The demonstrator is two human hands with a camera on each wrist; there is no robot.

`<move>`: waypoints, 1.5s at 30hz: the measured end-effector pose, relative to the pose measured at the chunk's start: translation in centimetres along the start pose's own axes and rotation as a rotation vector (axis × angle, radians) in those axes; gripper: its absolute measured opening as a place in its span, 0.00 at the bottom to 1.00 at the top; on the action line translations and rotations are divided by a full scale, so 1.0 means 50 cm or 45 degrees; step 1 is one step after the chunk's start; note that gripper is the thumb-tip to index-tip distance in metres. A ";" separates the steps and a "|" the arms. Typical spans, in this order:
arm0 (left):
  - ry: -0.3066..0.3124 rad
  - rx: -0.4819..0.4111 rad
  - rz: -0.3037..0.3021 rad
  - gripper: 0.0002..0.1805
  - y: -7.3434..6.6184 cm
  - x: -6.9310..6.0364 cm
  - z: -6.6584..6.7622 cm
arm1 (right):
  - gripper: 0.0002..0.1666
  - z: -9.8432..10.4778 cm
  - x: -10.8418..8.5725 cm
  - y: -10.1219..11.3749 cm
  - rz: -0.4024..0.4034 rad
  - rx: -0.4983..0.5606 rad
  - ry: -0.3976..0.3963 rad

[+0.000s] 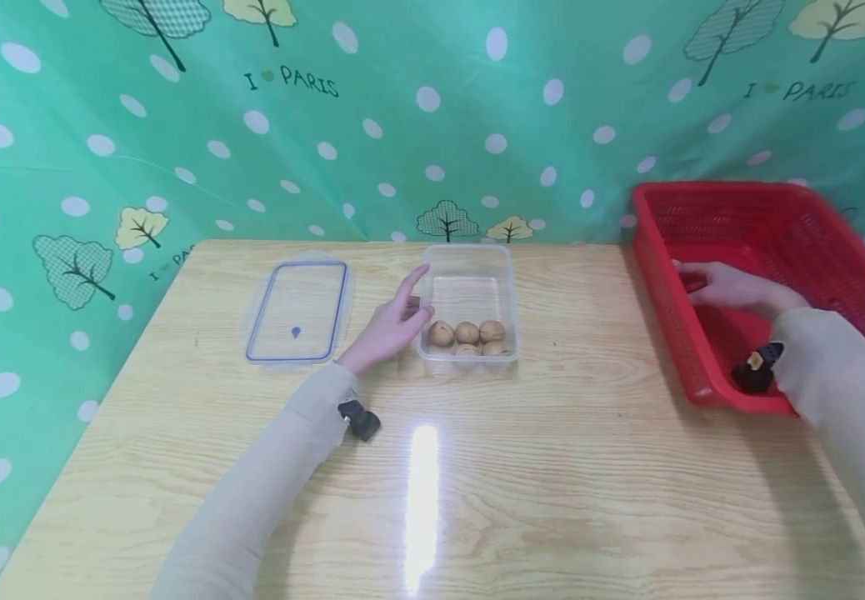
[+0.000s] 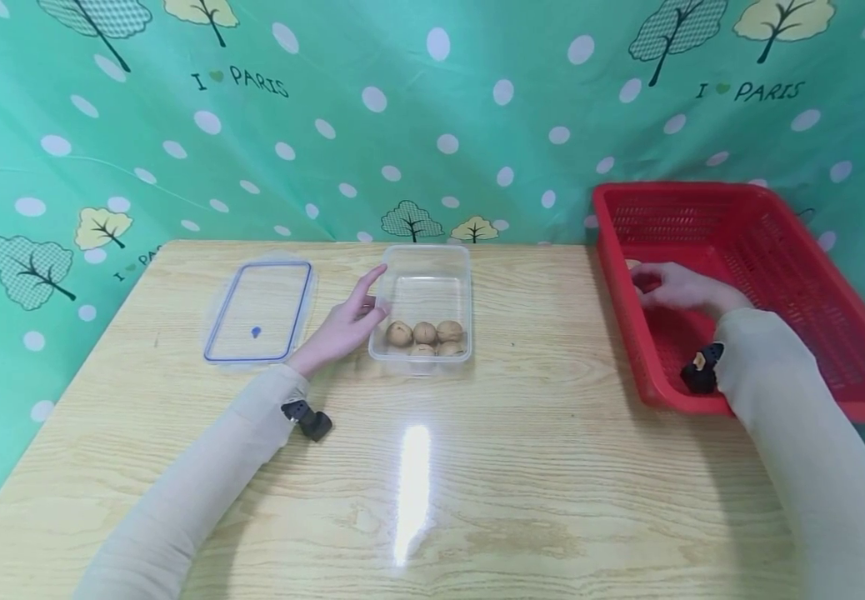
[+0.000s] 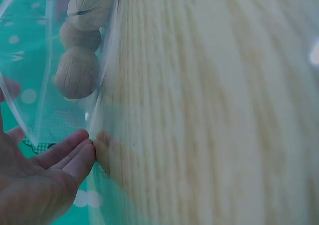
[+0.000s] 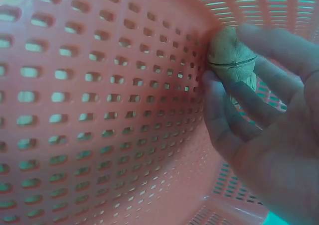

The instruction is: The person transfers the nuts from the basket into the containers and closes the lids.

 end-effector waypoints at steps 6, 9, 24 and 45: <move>-0.002 0.009 0.006 0.37 0.000 0.000 0.001 | 0.34 0.002 0.003 0.001 0.006 -0.021 -0.051; -0.002 0.008 0.004 0.37 0.001 0.000 0.000 | 0.31 0.004 0.001 0.006 0.011 -0.009 -0.085; 0.007 -0.007 0.000 0.37 -0.001 -0.002 0.001 | 0.34 0.031 -0.018 0.010 -0.044 0.031 -0.201; 0.013 -0.005 0.003 0.37 0.002 -0.001 -0.001 | 0.38 0.079 -0.052 0.030 -0.089 0.201 -0.376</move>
Point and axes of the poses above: each hand's wrist, its own x-axis towards the middle knuckle, its own z-axis out of the back of the hand, y = z × x, the point moved 4 cm from there along x, towards the middle knuckle, and after that the axes turned 1 degree about -z, right-handed, at the moved point
